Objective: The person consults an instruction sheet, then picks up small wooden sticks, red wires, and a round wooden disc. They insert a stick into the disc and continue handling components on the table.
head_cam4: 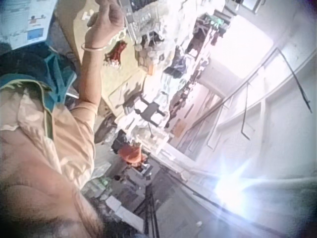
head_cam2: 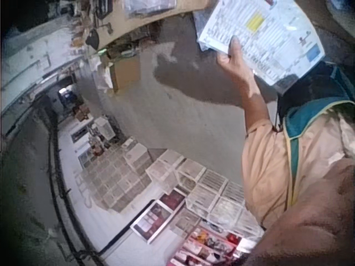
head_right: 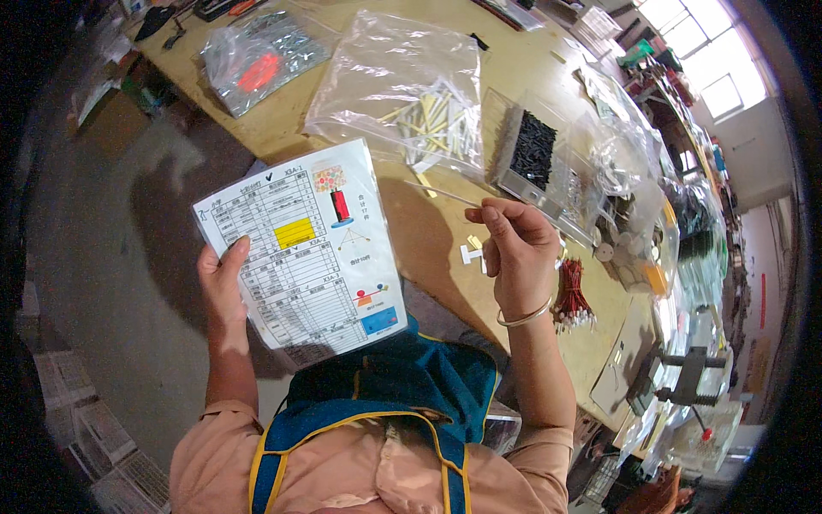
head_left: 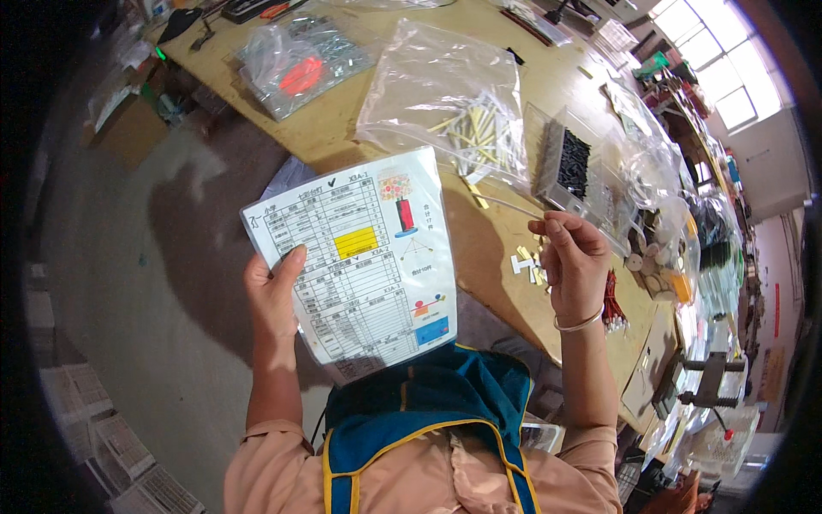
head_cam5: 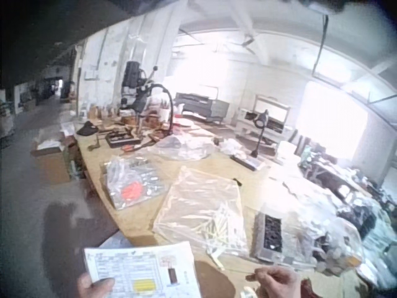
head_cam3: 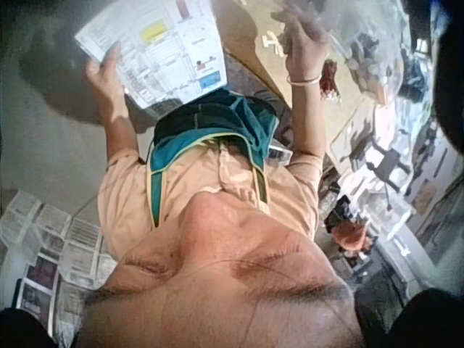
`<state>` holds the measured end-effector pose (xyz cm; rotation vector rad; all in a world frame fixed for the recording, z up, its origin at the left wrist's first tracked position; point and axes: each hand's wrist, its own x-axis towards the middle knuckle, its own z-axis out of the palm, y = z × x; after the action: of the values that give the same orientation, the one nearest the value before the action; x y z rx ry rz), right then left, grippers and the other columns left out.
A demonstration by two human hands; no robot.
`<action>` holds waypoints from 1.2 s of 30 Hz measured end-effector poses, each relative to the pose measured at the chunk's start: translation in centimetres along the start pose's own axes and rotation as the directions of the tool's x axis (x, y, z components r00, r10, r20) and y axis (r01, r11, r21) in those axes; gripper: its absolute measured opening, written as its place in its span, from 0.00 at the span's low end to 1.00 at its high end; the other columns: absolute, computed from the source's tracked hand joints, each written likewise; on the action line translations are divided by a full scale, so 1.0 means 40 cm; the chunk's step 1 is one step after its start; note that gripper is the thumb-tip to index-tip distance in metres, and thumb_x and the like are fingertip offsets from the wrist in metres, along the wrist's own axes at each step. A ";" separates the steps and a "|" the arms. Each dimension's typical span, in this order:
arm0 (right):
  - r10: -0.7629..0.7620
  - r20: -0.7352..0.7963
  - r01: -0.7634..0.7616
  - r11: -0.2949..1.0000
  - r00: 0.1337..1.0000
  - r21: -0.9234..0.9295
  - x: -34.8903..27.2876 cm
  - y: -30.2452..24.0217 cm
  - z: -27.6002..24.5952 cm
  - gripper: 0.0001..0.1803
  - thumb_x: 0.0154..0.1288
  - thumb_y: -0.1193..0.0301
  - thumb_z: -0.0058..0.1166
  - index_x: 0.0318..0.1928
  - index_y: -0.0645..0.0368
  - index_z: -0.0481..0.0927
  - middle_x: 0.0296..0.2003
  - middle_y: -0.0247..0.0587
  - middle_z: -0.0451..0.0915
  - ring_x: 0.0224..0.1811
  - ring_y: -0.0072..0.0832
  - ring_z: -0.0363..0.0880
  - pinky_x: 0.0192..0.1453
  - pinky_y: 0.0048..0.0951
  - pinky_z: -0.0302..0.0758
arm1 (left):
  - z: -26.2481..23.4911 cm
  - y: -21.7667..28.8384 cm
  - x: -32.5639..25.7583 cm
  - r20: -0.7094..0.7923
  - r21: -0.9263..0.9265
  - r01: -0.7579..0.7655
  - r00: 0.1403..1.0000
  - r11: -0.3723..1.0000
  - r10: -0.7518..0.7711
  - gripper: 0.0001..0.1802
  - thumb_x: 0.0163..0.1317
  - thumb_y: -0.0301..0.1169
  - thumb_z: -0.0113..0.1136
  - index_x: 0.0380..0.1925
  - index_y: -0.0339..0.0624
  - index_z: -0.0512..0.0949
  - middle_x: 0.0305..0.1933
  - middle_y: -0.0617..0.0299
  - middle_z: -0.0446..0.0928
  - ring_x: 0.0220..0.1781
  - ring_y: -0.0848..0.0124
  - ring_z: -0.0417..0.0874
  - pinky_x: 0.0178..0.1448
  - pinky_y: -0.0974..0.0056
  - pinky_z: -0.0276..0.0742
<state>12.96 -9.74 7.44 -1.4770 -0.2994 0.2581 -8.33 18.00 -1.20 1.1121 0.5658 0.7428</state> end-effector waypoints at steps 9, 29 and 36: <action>0.098 -0.052 -0.083 0.965 0.994 0.249 -0.076 -0.022 -0.040 0.08 0.68 0.77 0.61 0.47 0.63 0.84 0.37 0.45 0.87 0.27 0.20 0.81 0.29 0.20 0.78 | 0.017 0.031 -0.006 0.083 -0.012 0.012 0.996 1.000 -0.011 0.12 0.67 0.25 0.62 0.49 0.31 0.81 0.46 0.52 0.85 0.43 0.72 0.87 0.46 0.67 0.84; -0.361 -0.502 0.379 0.923 0.786 -0.070 -0.330 0.045 -0.327 0.05 0.69 0.78 0.58 0.44 0.63 0.79 0.38 0.44 0.84 0.25 0.17 0.73 0.27 0.15 0.67 | 0.143 0.020 -0.087 0.222 0.095 -0.019 0.975 0.995 -0.003 0.13 0.67 0.25 0.62 0.49 0.30 0.81 0.44 0.54 0.86 0.42 0.75 0.86 0.46 0.68 0.83; -0.584 -0.633 0.429 0.809 0.508 -0.402 -0.420 0.125 -0.448 0.06 0.71 0.80 0.54 0.46 0.64 0.81 0.41 0.46 0.85 0.22 0.15 0.64 0.23 0.15 0.59 | 0.171 0.006 -0.111 0.256 0.092 -0.019 0.967 0.996 -0.005 0.12 0.67 0.23 0.62 0.49 0.30 0.81 0.45 0.55 0.86 0.42 0.75 0.86 0.46 0.68 0.82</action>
<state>3.59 -31.96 0.54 -1.4881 -0.0818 -0.8907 -6.20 10.65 1.59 1.2758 0.3800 0.5711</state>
